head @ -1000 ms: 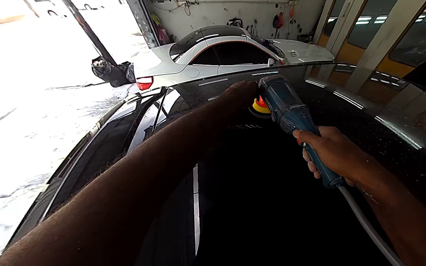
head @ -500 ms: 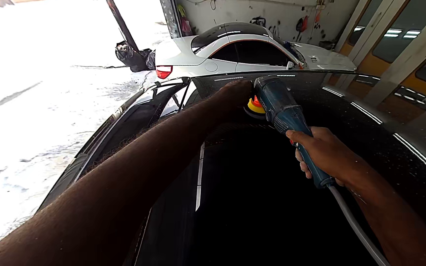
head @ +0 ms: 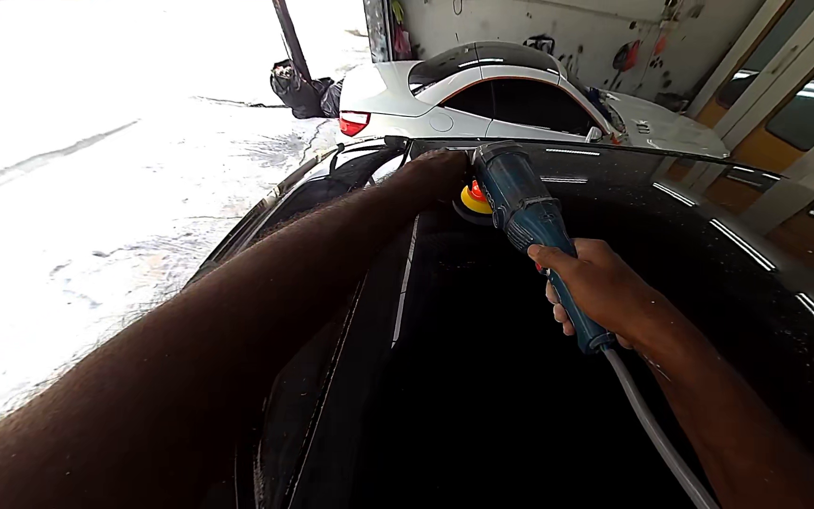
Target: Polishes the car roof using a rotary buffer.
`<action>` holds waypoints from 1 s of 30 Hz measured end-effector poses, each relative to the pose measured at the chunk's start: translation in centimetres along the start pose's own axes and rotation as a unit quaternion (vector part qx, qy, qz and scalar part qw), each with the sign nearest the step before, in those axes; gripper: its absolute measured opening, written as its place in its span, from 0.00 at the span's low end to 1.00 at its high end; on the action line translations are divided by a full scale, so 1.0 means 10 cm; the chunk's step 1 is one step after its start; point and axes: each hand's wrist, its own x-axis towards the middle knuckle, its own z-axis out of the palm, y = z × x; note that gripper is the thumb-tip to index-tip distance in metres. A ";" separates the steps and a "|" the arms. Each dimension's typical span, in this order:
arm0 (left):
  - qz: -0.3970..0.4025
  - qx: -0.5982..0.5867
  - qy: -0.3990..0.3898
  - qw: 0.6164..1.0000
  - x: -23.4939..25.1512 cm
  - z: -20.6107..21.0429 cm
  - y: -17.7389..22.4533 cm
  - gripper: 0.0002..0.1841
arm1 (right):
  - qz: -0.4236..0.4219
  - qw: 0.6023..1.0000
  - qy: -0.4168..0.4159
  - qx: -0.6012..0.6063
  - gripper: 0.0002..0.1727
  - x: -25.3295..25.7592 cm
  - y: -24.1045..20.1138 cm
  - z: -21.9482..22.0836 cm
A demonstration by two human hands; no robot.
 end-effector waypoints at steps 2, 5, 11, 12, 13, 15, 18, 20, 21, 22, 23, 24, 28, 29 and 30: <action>-0.017 0.010 -0.011 1.000 -0.10 -0.03 -0.10 0.10 | -0.007 1.000 -0.008 -0.004 0.25 0.03 -0.06 0.09; -0.031 0.012 -0.013 0.999 -0.21 -0.04 -0.28 0.09 | -0.009 0.999 -0.029 -0.012 0.25 0.11 -0.14 0.21; -0.052 0.007 -0.007 0.999 -0.30 0.03 -0.65 0.08 | -0.015 0.998 -0.057 -0.022 0.25 0.18 -0.30 0.40; -0.055 0.006 -0.008 0.998 -0.33 0.02 -0.69 0.08 | -0.016 0.998 -0.060 -0.025 0.25 0.19 -0.31 0.43; -0.055 0.009 -0.007 0.998 -0.35 0.03 -0.74 0.08 | -0.017 0.998 -0.061 -0.028 0.25 0.19 -0.33 0.46; -0.059 0.016 -0.004 0.998 -0.40 0.04 -0.82 0.07 | -0.020 0.997 -0.064 -0.036 0.26 0.20 -0.37 0.51; -0.073 0.013 -0.003 0.997 -0.49 0.03 -0.90 0.08 | -0.025 0.996 -0.072 -0.043 0.26 0.20 -0.42 0.56; -0.085 0.010 -0.009 0.996 -0.53 0.02 -0.91 0.09 | -0.026 0.996 -0.077 -0.047 0.26 0.19 -0.44 0.58; -0.087 0.010 -0.012 0.996 -0.55 0.02 -0.92 0.09 | -0.024 0.995 -0.080 -0.046 0.26 0.19 -0.45 0.59; -0.089 0.012 -0.012 0.996 -0.58 0.01 -0.92 0.09 | -0.023 0.995 -0.083 -0.046 0.26 0.18 -0.46 0.60; -0.088 0.013 -0.011 0.996 -0.61 0.00 -0.92 0.09 | -0.022 0.995 -0.086 -0.045 0.26 0.17 -0.48 0.61; -0.084 0.013 -0.008 0.996 -0.64 0.00 -0.93 0.09 | -0.020 0.995 -0.087 -0.045 0.26 0.16 -0.49 0.62; -0.085 0.015 -0.010 0.996 -0.74 0.01 -1.00 0.08 | -0.022 0.994 -0.095 -0.052 0.27 0.13 -0.49 0.68; -0.091 0.014 -0.010 0.996 -0.77 0.02 -1.02 0.07 | -0.025 0.994 -0.097 -0.054 0.27 0.12 -0.47 0.69; -0.098 0.011 -0.012 0.995 -0.81 0.02 -1.02 0.08 | -0.030 0.993 -0.097 -0.056 0.27 0.11 -0.45 0.70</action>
